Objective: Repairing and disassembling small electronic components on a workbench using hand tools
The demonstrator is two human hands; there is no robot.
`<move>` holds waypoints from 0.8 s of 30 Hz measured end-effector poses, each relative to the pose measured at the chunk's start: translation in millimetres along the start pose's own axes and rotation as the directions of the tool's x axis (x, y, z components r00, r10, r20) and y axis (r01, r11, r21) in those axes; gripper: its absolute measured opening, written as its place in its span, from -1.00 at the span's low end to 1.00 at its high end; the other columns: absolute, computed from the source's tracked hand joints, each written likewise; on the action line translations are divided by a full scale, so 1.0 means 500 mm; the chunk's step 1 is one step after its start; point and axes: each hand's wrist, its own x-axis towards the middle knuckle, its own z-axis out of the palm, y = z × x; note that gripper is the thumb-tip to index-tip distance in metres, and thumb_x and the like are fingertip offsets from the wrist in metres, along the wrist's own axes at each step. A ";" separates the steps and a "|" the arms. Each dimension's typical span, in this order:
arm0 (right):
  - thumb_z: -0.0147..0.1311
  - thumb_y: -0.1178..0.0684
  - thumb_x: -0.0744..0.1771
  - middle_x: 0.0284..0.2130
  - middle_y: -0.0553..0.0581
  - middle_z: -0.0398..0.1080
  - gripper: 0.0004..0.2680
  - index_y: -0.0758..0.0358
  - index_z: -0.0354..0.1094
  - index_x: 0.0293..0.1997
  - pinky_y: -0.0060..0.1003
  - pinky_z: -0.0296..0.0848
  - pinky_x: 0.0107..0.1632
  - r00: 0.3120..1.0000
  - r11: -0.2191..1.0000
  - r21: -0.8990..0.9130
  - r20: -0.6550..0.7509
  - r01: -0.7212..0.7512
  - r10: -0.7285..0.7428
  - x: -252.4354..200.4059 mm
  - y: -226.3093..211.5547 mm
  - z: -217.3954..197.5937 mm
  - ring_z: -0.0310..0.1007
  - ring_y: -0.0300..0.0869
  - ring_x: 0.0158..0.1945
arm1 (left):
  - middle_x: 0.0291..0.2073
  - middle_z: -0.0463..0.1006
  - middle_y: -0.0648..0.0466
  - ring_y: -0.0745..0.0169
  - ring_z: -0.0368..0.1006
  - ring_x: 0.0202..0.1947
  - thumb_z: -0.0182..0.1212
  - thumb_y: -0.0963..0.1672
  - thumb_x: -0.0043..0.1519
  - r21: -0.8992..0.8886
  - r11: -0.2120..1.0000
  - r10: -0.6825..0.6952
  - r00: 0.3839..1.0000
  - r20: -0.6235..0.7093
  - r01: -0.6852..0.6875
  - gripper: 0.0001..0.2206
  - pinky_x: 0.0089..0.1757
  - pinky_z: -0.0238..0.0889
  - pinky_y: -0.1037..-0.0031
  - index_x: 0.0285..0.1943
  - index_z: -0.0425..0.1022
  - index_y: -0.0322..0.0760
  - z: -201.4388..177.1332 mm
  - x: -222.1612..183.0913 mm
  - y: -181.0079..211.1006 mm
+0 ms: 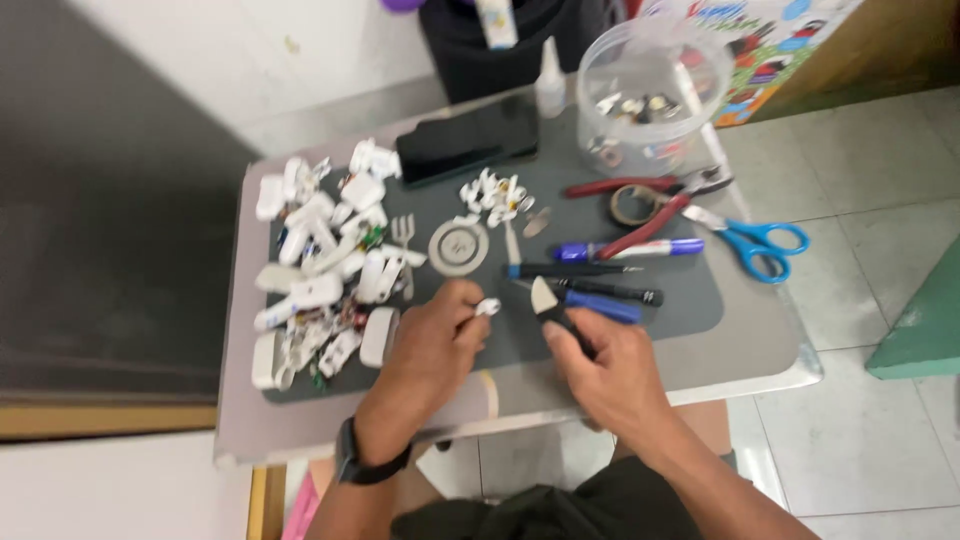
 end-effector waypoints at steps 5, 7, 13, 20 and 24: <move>0.21 -0.07 0.29 -0.80 0.16 0.32 -0.82 0.06 0.50 -0.53 -0.21 0.24 -0.54 0.998 0.991 -0.126 -0.046 -0.045 0.039 0.003 0.012 0.022 0.26 0.01 -0.69 | -0.32 0.67 -0.18 -0.25 0.61 -0.23 0.12 -0.16 0.33 0.038 0.952 0.301 0.912 -0.279 -0.303 -0.81 -0.24 0.48 0.16 0.02 0.61 -0.25 0.059 0.032 -0.071; 0.16 -0.11 0.30 -0.76 0.22 0.37 -0.81 0.07 0.49 -0.50 -0.08 0.33 -0.47 0.999 0.973 -0.228 0.003 -0.041 0.042 0.001 -0.015 0.028 0.38 0.14 -0.57 | -0.33 0.65 -0.17 -0.21 0.59 -0.29 0.13 -0.14 0.33 0.130 0.935 0.356 0.878 -0.321 -0.331 -0.81 -0.28 0.47 0.19 0.00 0.62 -0.26 0.078 0.039 -0.089; 0.09 -0.11 0.31 -0.70 0.32 0.43 -0.78 0.16 0.44 -0.48 0.04 0.43 -0.38 0.992 0.883 -0.466 0.124 0.056 0.003 0.009 -0.063 0.043 0.51 0.30 -0.46 | -0.45 0.57 -0.07 -0.11 0.54 -0.43 0.19 -0.10 0.29 0.347 0.891 0.419 0.825 -0.378 -0.293 -0.82 -0.40 0.42 0.21 -0.15 0.64 -0.28 0.116 0.037 -0.096; 0.06 -0.13 0.30 -0.69 0.30 0.42 -0.77 0.14 0.41 -0.52 0.02 0.47 -0.32 0.980 0.844 -0.533 0.196 0.067 0.046 0.042 -0.038 0.059 0.53 0.30 -0.41 | -0.53 0.41 0.14 0.11 0.49 -0.56 0.23 -0.06 0.31 0.626 0.713 0.647 0.642 -0.412 -0.317 -0.85 -0.52 0.33 0.41 -0.29 0.54 -0.15 0.102 0.026 -0.088; 0.06 -0.15 0.29 -0.64 0.38 0.43 -0.75 0.18 0.43 -0.49 0.16 0.46 -0.27 0.967 0.843 -0.535 0.237 0.052 0.091 0.060 -0.056 0.048 0.52 0.38 -0.34 | -0.51 0.40 0.17 0.17 0.49 -0.53 0.21 -0.05 0.33 0.656 0.668 0.703 0.587 -0.402 -0.351 -0.89 -0.49 0.34 0.44 -0.22 0.56 -0.06 0.084 0.043 -0.091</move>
